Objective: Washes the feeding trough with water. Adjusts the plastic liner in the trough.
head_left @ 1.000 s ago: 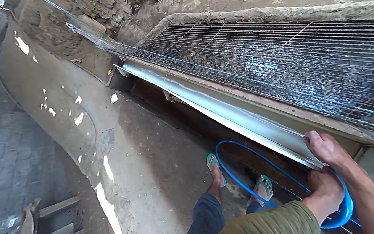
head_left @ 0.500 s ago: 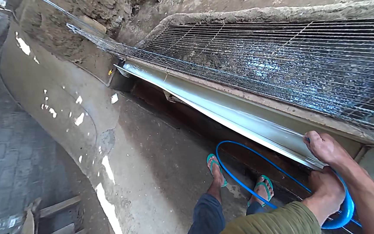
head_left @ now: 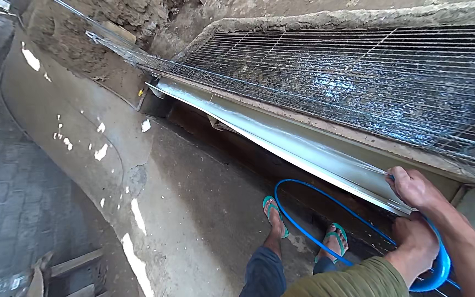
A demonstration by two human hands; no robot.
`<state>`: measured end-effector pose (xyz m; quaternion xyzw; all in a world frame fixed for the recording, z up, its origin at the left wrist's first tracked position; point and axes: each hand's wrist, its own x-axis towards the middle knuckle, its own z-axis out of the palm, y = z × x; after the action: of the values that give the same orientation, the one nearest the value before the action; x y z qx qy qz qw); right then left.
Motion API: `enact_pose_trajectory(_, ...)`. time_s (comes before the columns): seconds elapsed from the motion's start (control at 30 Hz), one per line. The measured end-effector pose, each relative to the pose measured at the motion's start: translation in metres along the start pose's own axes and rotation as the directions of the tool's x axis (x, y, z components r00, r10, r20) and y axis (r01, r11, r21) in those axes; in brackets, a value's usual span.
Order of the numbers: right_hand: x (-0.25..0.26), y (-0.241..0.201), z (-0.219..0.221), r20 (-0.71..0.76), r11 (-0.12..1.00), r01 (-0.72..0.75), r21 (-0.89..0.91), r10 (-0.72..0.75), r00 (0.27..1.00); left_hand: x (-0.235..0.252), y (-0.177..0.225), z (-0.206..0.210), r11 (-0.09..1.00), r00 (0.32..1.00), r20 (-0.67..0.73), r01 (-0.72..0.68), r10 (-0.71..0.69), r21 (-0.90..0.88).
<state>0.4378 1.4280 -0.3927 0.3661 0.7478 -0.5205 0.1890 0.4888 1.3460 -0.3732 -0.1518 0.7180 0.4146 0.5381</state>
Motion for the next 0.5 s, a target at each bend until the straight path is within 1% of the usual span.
enact_pose_trajectory(0.17,0.0003,-0.0005,0.0004,0.01,1.0,-0.014,0.005,0.014,1.0,0.0037,-0.0051,0.0008,0.998,0.998,0.008,-0.054,0.054,0.01)
enact_pose_trajectory(0.33,-0.0003,-0.0011,0.0004,-0.021,1.0,-0.005,0.0,0.004,1.0,0.0006,-0.0017,-0.0003,0.999,0.999,0.003,-0.041,0.041,0.016)
enact_pose_trajectory(0.5,-0.0002,-0.0009,0.001,-0.029,1.0,-0.006,-0.007,0.006,1.0,0.0031,-0.0045,0.001,0.998,0.998,0.004,-0.062,0.062,0.026)
